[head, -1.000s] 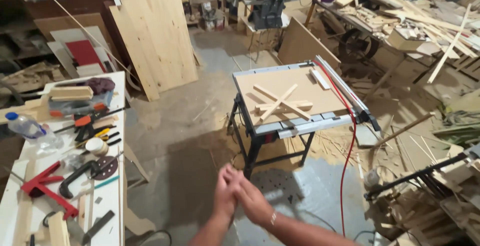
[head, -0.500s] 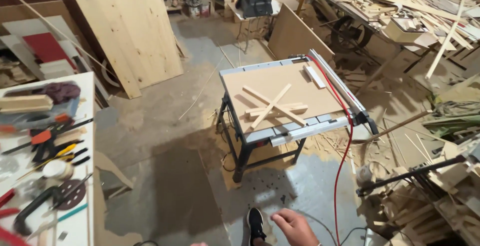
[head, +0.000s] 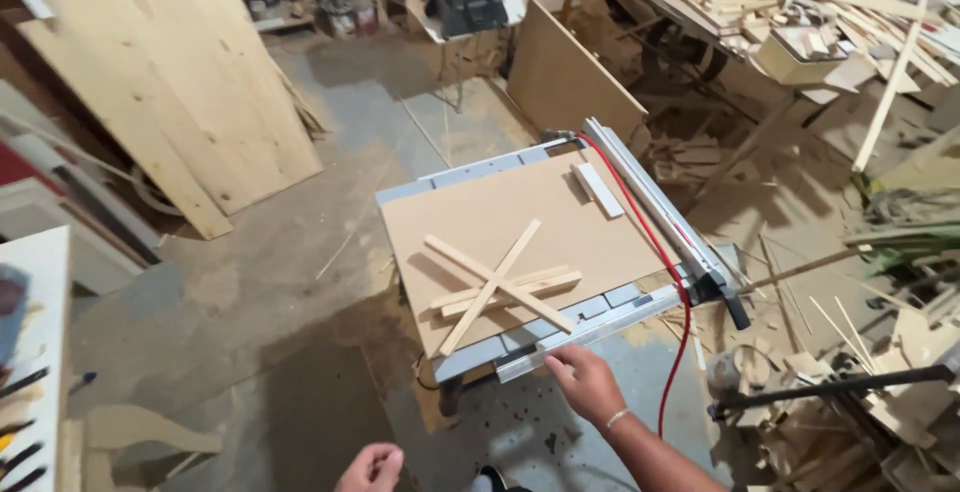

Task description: Sanding small wooden slats using an orbital sander on a workbench

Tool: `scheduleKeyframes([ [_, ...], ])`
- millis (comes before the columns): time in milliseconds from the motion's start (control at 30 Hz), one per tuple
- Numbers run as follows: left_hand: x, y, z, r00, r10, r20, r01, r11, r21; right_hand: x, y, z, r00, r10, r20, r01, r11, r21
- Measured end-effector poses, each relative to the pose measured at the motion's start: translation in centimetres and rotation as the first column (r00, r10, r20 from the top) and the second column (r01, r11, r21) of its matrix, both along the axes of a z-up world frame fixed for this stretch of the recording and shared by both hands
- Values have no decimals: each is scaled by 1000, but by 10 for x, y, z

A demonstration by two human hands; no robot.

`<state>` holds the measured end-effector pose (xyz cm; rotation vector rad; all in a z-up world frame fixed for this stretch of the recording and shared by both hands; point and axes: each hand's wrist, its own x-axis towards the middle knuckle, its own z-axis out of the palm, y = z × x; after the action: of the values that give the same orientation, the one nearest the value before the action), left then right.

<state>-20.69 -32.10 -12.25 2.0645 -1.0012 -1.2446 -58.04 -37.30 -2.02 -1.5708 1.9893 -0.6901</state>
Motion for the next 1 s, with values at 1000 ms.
scheduleKeyframes([
  [1000,-116,-284,-43,650,-626,431,565,777,277,-165,-167,-49,960,-87,-266,179,922,343],
])
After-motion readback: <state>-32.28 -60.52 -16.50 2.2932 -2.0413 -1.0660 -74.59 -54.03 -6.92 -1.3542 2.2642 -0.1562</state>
